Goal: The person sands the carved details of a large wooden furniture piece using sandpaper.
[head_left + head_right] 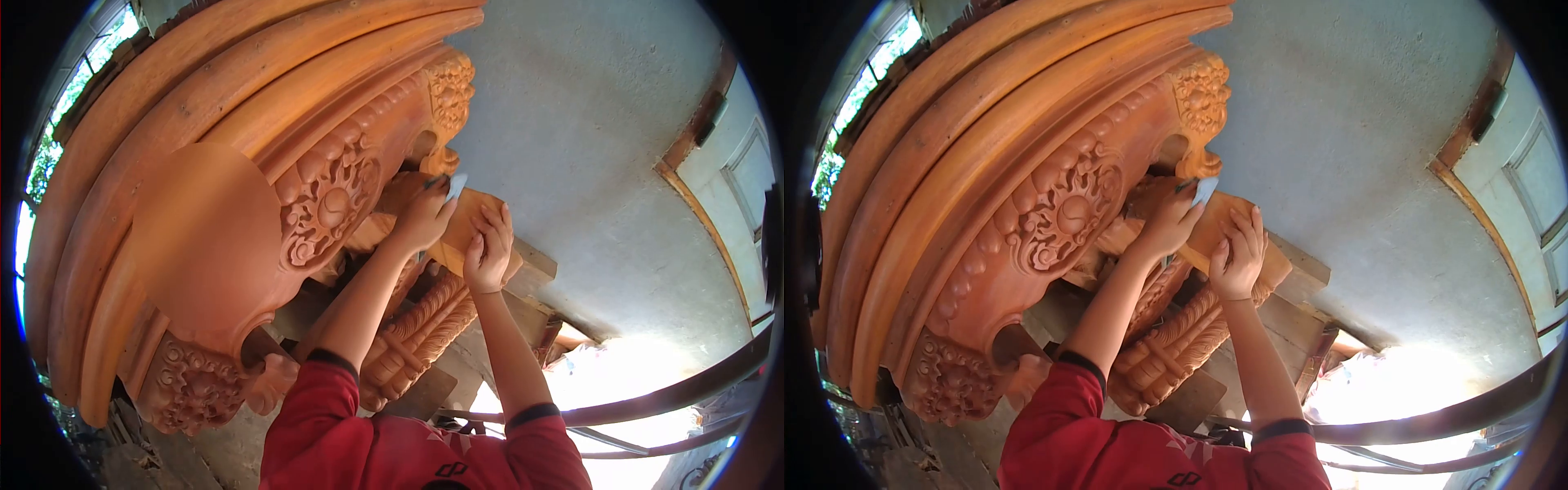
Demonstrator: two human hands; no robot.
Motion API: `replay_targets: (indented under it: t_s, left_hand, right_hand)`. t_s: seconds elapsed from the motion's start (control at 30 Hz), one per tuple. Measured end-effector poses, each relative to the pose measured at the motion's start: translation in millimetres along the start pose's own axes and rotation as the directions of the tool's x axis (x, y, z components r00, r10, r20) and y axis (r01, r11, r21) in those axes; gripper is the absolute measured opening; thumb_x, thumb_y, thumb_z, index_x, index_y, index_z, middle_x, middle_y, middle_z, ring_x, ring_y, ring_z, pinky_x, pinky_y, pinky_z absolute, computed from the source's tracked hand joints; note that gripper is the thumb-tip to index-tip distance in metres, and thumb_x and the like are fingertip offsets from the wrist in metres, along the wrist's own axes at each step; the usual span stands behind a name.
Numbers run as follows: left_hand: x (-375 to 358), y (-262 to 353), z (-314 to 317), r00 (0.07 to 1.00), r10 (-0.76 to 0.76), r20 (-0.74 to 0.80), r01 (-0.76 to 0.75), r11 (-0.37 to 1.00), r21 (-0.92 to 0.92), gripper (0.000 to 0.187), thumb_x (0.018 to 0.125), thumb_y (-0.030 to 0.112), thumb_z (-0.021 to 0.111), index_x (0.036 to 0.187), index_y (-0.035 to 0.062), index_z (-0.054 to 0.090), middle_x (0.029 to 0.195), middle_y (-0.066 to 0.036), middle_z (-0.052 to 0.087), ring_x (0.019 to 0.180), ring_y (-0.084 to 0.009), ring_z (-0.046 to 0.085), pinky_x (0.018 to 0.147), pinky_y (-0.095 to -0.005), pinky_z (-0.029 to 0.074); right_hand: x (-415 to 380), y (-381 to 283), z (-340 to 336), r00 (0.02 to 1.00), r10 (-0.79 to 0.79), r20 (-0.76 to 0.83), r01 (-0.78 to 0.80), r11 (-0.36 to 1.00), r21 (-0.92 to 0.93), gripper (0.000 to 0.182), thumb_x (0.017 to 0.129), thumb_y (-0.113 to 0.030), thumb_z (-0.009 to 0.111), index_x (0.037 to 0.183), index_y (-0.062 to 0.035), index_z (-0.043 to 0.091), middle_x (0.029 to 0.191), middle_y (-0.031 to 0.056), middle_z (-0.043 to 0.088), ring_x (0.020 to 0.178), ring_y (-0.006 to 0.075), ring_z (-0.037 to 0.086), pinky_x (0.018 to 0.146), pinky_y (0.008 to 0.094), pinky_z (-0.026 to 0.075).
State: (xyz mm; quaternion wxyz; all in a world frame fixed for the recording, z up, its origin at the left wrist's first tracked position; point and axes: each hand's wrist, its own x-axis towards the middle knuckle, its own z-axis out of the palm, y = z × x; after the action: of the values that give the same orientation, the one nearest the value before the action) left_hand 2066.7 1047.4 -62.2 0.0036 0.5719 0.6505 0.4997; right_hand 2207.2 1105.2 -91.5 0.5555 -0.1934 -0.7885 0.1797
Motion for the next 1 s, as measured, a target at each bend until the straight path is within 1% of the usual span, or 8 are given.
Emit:
replay_targets:
  t_s: [0.2, 0.33, 0.43, 0.53, 0.63, 0.87, 0.93, 1.0]
  left_hand:
    - [22.9, -37.1, -3.8, 0.97, -0.244, -0.011, 0.243, 0.957, 0.159, 0.027, 0.088, 0.023, 0.044, 0.093, -0.0007, 0.056, 0.101, -0.02, 0.057, 0.088, -0.0381, 0.054, 0.077, -0.0437, 0.043]
    - [-8.3, 4.7, -0.4, 0.989, -0.141, -0.035, 0.145, 0.978, 0.148, 0.023, 0.087, 0.019, 0.044, 0.095, 0.0003, 0.056, 0.101, -0.02, 0.057, 0.089, -0.0366, 0.055, 0.077, -0.0431, 0.044]
    - [-23.2, 14.7, 10.6, 0.942, 0.327, -0.071, -0.305, 0.926, 0.222, 0.022, 0.087, 0.017, 0.044, 0.096, 0.0003, 0.055, 0.101, -0.019, 0.057, 0.09, -0.0359, 0.056, 0.076, -0.0429, 0.044]
    - [-18.9, 3.9, -3.5, 0.972, 0.233, -0.02, -0.225, 0.956, 0.191, 0.022, 0.087, 0.017, 0.044, 0.096, 0.0001, 0.055, 0.1, -0.019, 0.057, 0.092, -0.0374, 0.054, 0.078, -0.0433, 0.043]
    - [-4.9, -6.9, -19.3, 0.962, -0.274, 0.017, 0.264, 0.941, 0.21, 0.024, 0.087, 0.018, 0.044, 0.097, 0.0, 0.056, 0.105, -0.021, 0.055, 0.096, -0.0402, 0.05, 0.082, -0.044, 0.041]
    - [-43.9, 20.7, 5.2, 0.974, 0.212, -0.074, -0.189, 0.953, 0.236, 0.027, 0.087, 0.013, 0.044, 0.106, -0.0035, 0.052, 0.106, -0.023, 0.054, 0.107, -0.0375, 0.047, 0.092, -0.0438, 0.036]
    - [-32.2, 6.8, -12.9, 0.983, 0.183, 0.005, -0.182, 0.973, 0.144, 0.028, 0.088, 0.016, 0.042, 0.106, -0.0028, 0.052, 0.109, -0.023, 0.054, 0.11, -0.0358, 0.046, 0.093, -0.0443, 0.036]
    - [-21.9, -19.2, -27.3, 0.964, -0.264, -0.038, 0.266, 0.963, 0.052, 0.029, 0.09, 0.017, 0.04, 0.107, -0.0022, 0.052, 0.112, -0.022, 0.054, 0.115, -0.0346, 0.044, 0.095, -0.0456, 0.034]
  right_hand:
    - [0.9, -1.0, -0.3, 1.0, -0.017, -0.006, 0.017, 1.0, -0.003, 0.022, 0.078, -0.012, 0.047, 0.089, -0.0031, 0.063, 0.11, 0.0108, 0.058, 0.121, 0.0365, 0.04, 0.095, 0.0484, 0.032]
    - [3.4, -1.1, 0.0, 0.998, -0.057, 0.013, 0.057, 0.998, 0.0, 0.022, 0.078, -0.013, 0.046, 0.09, -0.0025, 0.063, 0.109, 0.0117, 0.058, 0.121, 0.0372, 0.04, 0.095, 0.0472, 0.032]
    - [1.1, 4.0, 2.7, 0.997, -0.075, -0.013, 0.075, 0.997, 0.035, 0.025, 0.078, -0.013, 0.047, 0.097, -0.0009, 0.058, 0.111, 0.0155, 0.056, 0.12, 0.0382, 0.041, 0.096, 0.0467, 0.033]
    - [-2.5, -0.9, 7.2, 0.993, 0.052, -0.108, -0.039, 0.992, 0.122, 0.031, 0.077, -0.013, 0.048, 0.105, 0.0006, 0.053, 0.114, 0.017, 0.055, 0.12, 0.0378, 0.041, 0.097, 0.0468, 0.032]
    - [-7.1, 4.7, 7.0, 0.997, 0.042, -0.07, -0.034, 0.993, 0.112, 0.037, 0.077, -0.013, 0.049, 0.111, 0.0015, 0.049, 0.119, 0.0196, 0.051, 0.12, 0.0368, 0.041, 0.097, 0.0461, 0.032]
    - [-4.8, 3.9, 6.9, 0.997, 0.044, -0.068, -0.037, 0.993, 0.11, 0.037, 0.076, -0.01, 0.049, 0.111, 0.0009, 0.05, 0.12, 0.0211, 0.05, 0.12, 0.0365, 0.041, 0.098, 0.0458, 0.032]
    - [-4.5, 2.5, 4.5, 0.997, 0.054, -0.046, -0.048, 0.993, 0.106, 0.037, 0.076, -0.01, 0.049, 0.111, 0.0011, 0.05, 0.12, 0.0208, 0.05, 0.12, 0.0365, 0.041, 0.098, 0.0458, 0.032]
    - [-5.2, 0.5, 3.4, 0.998, 0.049, -0.025, -0.046, 0.994, 0.101, 0.037, 0.076, -0.009, 0.049, 0.111, 0.0012, 0.05, 0.121, 0.0205, 0.05, 0.121, 0.0366, 0.04, 0.098, 0.0459, 0.032]
